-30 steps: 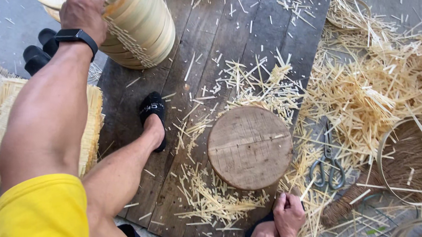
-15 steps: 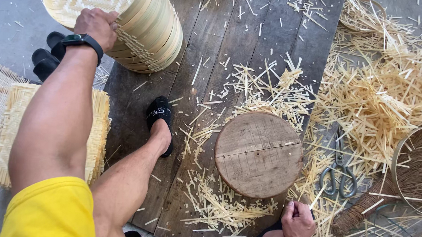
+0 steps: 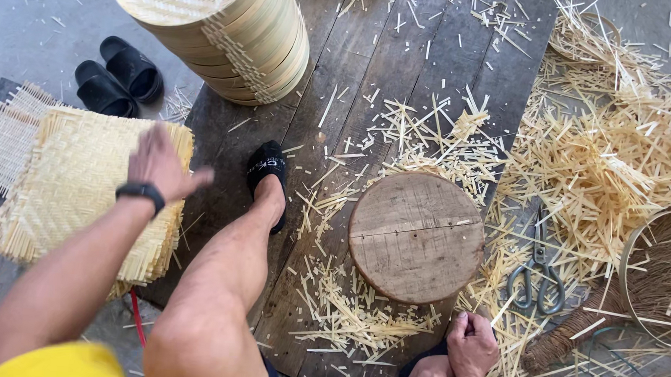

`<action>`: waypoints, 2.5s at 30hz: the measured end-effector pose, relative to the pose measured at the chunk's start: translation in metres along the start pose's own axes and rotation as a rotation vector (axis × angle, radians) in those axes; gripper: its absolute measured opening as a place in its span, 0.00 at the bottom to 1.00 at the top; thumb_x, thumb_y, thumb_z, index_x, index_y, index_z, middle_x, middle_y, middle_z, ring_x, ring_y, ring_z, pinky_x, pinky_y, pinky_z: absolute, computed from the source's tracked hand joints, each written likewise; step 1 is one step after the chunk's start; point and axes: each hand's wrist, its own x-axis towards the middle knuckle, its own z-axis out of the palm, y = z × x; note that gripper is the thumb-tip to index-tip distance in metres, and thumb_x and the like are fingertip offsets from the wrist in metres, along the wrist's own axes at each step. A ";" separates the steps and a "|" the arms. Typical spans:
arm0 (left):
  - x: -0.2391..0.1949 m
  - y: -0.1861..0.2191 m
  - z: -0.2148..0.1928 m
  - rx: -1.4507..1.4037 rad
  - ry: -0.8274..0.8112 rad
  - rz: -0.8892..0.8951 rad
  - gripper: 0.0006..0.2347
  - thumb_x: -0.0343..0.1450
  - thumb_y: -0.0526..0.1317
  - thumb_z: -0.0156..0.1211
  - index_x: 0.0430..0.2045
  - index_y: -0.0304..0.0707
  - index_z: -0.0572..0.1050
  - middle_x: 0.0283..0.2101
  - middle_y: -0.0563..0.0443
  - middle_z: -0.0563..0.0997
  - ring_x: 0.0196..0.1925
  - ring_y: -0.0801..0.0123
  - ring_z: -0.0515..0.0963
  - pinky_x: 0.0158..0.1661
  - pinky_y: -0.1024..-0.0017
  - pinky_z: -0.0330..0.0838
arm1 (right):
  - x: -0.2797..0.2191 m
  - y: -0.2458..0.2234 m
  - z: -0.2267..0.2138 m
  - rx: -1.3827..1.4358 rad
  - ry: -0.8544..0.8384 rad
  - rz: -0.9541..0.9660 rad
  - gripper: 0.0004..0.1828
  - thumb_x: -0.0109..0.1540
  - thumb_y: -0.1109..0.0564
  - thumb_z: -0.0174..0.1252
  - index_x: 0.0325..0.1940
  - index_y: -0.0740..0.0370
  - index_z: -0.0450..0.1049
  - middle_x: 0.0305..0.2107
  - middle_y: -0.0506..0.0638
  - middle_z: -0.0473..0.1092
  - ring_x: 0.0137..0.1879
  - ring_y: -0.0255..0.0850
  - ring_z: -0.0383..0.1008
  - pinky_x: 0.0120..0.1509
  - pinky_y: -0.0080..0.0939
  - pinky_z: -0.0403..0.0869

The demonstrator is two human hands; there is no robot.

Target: The person sits on the floor and repeatedly places a woven bamboo mat over a circular bamboo frame, then uses shears to trim the excess matting flush with the frame edge. After each trim, the finished tray is stacked with others nearby.

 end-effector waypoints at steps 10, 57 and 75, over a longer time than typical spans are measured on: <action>-0.047 -0.141 0.119 0.044 -0.115 -0.150 0.32 0.66 0.55 0.69 0.57 0.28 0.70 0.64 0.24 0.70 0.68 0.39 0.69 0.66 0.54 0.67 | 0.001 0.018 0.005 0.042 -0.004 -0.020 0.08 0.66 0.51 0.62 0.39 0.57 0.81 0.26 0.49 0.74 0.30 0.43 0.74 0.37 0.45 0.72; -0.064 0.250 0.167 -0.945 -0.359 0.028 0.11 0.60 0.37 0.77 0.32 0.33 0.83 0.30 0.51 0.85 0.28 0.77 0.80 0.32 0.75 0.75 | 0.082 -0.140 -0.041 -0.287 -0.436 -0.739 0.39 0.58 0.37 0.66 0.68 0.55 0.64 0.55 0.61 0.62 0.61 0.55 0.59 0.65 0.59 0.58; -0.152 0.276 0.115 -0.894 -0.018 0.196 0.09 0.67 0.38 0.69 0.26 0.34 0.74 0.26 0.51 0.81 0.25 0.70 0.77 0.26 0.69 0.72 | 0.062 -0.148 -0.032 -0.400 -0.293 -0.798 0.38 0.63 0.35 0.55 0.75 0.48 0.59 0.62 0.60 0.58 0.68 0.59 0.54 0.73 0.63 0.51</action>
